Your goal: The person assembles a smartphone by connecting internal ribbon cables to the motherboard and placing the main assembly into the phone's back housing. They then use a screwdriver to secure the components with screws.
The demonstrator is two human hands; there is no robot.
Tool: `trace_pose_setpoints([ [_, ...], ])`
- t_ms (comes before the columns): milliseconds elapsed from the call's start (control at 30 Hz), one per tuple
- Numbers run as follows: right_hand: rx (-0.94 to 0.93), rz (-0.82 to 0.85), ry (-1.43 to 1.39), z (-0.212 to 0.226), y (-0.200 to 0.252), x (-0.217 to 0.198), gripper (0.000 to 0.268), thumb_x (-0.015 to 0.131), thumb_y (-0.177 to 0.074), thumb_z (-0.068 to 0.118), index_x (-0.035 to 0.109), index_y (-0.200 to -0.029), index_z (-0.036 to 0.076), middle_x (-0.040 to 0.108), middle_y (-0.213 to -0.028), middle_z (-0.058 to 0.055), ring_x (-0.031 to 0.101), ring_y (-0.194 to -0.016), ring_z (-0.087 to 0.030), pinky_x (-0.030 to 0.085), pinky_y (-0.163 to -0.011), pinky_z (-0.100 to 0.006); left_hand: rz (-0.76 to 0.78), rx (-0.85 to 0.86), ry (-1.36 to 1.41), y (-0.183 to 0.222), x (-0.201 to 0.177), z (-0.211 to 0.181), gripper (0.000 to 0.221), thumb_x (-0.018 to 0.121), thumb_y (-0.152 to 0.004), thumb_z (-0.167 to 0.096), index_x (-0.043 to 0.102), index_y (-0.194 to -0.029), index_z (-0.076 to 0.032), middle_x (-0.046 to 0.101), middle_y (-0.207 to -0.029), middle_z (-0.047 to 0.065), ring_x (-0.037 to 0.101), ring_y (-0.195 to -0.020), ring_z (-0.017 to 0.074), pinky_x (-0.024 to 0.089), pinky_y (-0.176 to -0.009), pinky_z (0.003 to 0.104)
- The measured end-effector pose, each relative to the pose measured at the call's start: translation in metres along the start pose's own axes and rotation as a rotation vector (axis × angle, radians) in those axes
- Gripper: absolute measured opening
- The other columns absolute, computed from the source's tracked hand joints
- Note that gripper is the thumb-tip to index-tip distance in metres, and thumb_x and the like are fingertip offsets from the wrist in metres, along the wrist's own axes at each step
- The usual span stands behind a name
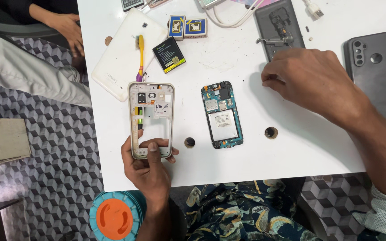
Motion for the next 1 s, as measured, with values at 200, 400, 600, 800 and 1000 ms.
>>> trace_pose_setpoints([
  [200,0.006,0.066,-0.001,-0.001,-0.004,0.008,0.017,0.073,-0.092,0.021,0.079,-0.104,0.011,0.076,-0.099,-0.007,0.073,-0.067,-0.020,0.060,-0.057,-0.033,0.004,0.004,0.005,0.000,0.000,0.001,0.036,0.055,-0.108,-0.013,0.043,-0.138,0.004,0.073,-0.090,0.017,0.072,-0.066,0.0210,0.056,-0.052,0.029],
  [400,0.060,-0.312,0.093,-0.024,0.004,-0.039,0.013,0.076,-0.096,0.017,0.079,-0.103,0.006,0.076,-0.097,-0.010,0.072,-0.074,-0.025,0.055,-0.063,-0.039,0.006,0.002,0.030,0.001,0.000,0.001,0.036,0.055,-0.109,-0.011,0.043,-0.139,0.004,0.073,-0.091,0.018,0.072,-0.067,0.0214,0.055,-0.053,0.029],
  [600,0.013,-0.289,0.010,-0.029,0.000,-0.023,0.014,0.075,-0.099,0.018,0.080,-0.107,0.008,0.076,-0.102,-0.006,0.072,-0.082,-0.026,0.056,-0.073,-0.041,-0.011,-0.013,0.048,0.001,-0.001,0.002,0.036,0.054,-0.108,-0.009,0.042,-0.140,0.004,0.072,-0.091,0.019,0.072,-0.066,0.0215,0.054,-0.052,0.029],
  [800,-0.021,-0.315,-0.036,-0.033,-0.004,-0.009,0.013,0.073,-0.103,0.017,0.079,-0.107,0.006,0.076,-0.105,-0.008,0.071,-0.083,-0.027,0.057,-0.075,-0.041,-0.015,-0.028,0.052,0.002,-0.001,0.003,0.036,0.054,-0.109,-0.009,0.042,-0.140,0.004,0.072,-0.092,0.019,0.071,-0.067,0.0218,0.054,-0.053,0.029],
  [1000,-0.008,-0.298,-0.025,-0.034,-0.008,-0.003,0.014,0.072,-0.104,0.015,0.080,-0.110,0.004,0.075,-0.102,-0.011,0.071,-0.076,-0.025,0.058,-0.071,-0.040,-0.007,-0.016,0.053,0.002,-0.001,0.003,0.037,0.054,-0.109,-0.009,0.041,-0.140,0.004,0.072,-0.092,0.019,0.072,-0.067,0.0221,0.054,-0.053,0.029],
])
Point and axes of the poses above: each hand's wrist, its own y-axis away from the middle knuckle, its own x-axis out of the palm, z = x × y, the point moved 8 cm from there along -y, towards the middle knuckle
